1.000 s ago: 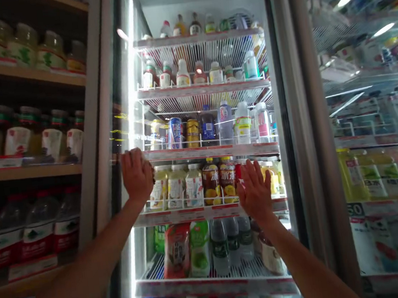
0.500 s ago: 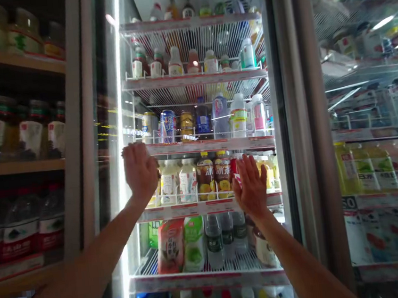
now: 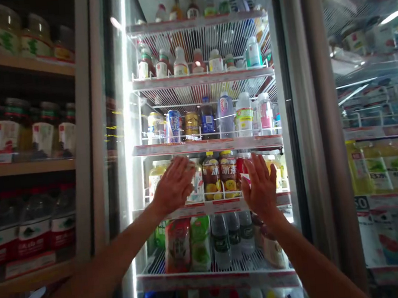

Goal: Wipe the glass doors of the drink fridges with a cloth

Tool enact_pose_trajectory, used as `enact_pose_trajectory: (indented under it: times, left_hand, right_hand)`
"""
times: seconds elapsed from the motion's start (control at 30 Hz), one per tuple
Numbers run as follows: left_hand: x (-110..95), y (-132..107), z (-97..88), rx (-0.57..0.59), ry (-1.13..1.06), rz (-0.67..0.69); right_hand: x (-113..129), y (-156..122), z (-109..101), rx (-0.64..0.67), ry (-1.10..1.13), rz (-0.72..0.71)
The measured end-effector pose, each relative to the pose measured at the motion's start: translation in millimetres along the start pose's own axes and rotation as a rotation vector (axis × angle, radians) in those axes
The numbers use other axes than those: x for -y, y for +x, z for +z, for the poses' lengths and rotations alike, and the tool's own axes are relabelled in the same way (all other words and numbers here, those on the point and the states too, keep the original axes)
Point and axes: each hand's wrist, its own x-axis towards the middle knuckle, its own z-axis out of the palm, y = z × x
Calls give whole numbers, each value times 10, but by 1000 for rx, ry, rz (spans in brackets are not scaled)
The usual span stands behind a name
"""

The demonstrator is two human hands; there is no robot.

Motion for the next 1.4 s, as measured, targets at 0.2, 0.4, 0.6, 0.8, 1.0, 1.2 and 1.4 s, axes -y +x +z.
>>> enact_pose_trajectory:
  times: [0.2, 0.4, 0.6, 0.8, 1.0, 1.2, 1.4]
  left_hand:
    - [284, 163, -83, -257, 99, -548]
    - [-51, 265, 80, 77, -76, 153]
    - [363, 374, -43, -248, 122, -480]
    - [135, 463, 55, 74, -36, 124]
    - [312, 615, -23, -186, 62, -539]
    - [-319, 674, 221, 152, -39, 54]
    - [64, 683, 52, -106, 159, -664]
  right_hand:
    - [9, 2, 13, 13, -24, -4]
    - [-5, -20, -16, 26, -15, 3]
    - [18, 150, 24, 20, -18, 10]
    - [108, 392, 136, 37, -45, 59]
    - [85, 303, 124, 46, -47, 5]
    - [27, 305, 122, 34, -14, 10]
    - [27, 316, 134, 28, 28, 39]
